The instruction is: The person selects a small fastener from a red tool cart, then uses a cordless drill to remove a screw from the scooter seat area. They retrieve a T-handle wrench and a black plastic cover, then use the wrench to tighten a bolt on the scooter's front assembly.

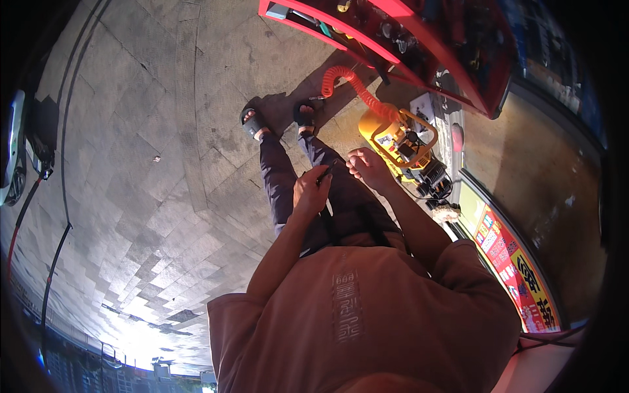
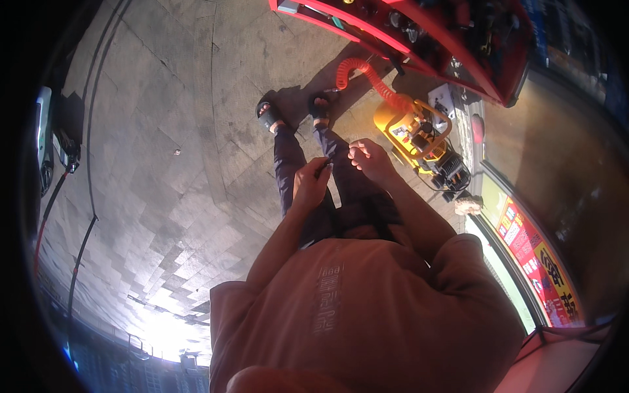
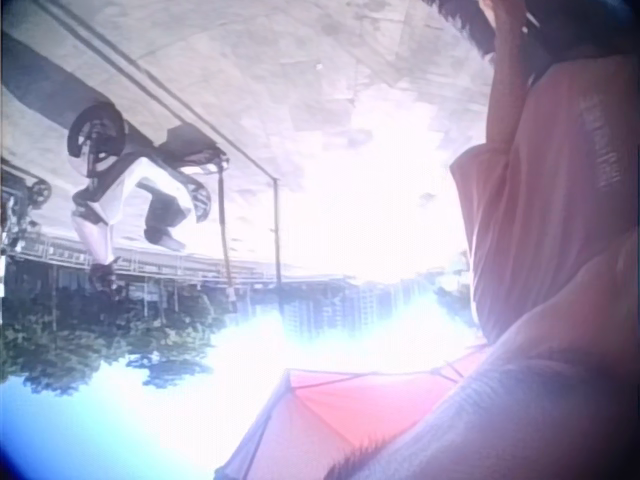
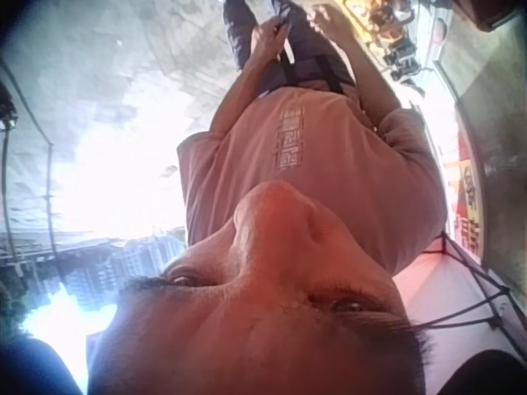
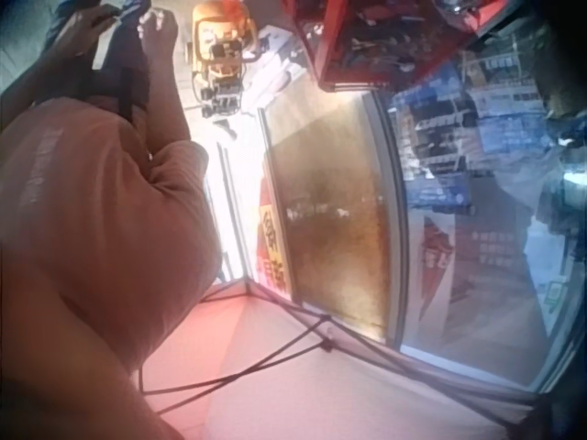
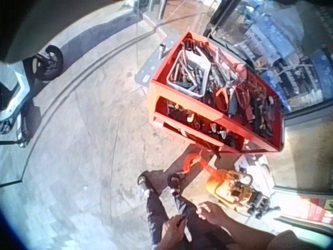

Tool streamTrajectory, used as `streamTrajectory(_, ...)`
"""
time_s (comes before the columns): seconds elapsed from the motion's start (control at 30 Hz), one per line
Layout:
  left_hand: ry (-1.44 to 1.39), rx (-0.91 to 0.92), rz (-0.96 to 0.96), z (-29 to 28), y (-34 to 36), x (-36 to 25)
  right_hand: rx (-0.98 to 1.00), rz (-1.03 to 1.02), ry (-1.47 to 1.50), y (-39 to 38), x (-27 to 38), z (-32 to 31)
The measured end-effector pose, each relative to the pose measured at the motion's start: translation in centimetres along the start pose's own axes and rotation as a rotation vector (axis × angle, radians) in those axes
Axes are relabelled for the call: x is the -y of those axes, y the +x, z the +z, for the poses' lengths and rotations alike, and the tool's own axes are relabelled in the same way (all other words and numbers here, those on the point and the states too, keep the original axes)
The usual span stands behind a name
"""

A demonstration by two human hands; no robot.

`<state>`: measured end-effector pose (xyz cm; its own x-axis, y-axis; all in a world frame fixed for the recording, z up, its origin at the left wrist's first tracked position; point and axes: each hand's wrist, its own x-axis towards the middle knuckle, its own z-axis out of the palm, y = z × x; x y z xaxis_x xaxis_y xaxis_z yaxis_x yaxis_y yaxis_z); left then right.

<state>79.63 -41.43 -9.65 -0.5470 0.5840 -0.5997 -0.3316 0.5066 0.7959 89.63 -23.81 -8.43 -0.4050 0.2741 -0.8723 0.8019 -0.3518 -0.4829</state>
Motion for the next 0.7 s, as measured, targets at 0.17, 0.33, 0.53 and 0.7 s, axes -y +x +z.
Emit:
streamTrajectory(0.17,-0.085,-0.021,-0.128,0.0,-0.6,-0.4,0.008,0.01,-0.038,-0.1,0.3,-0.3)
streamTrajectory(0.33,-0.105,0.003,-0.122,-0.7,-1.4,-1.9,0.04,-0.062,-0.036,-0.3,1.7,-0.4)
streamTrajectory(0.53,-0.333,0.182,-0.153,-1.2,-2.1,-6.7,0.244,-0.443,-0.135,-2.2,6.0,0.6)
streamTrajectory(0.7,-0.305,0.197,-0.103,-2.1,-1.7,-12.5,0.302,-0.516,-0.084,-3.9,10.9,1.3)
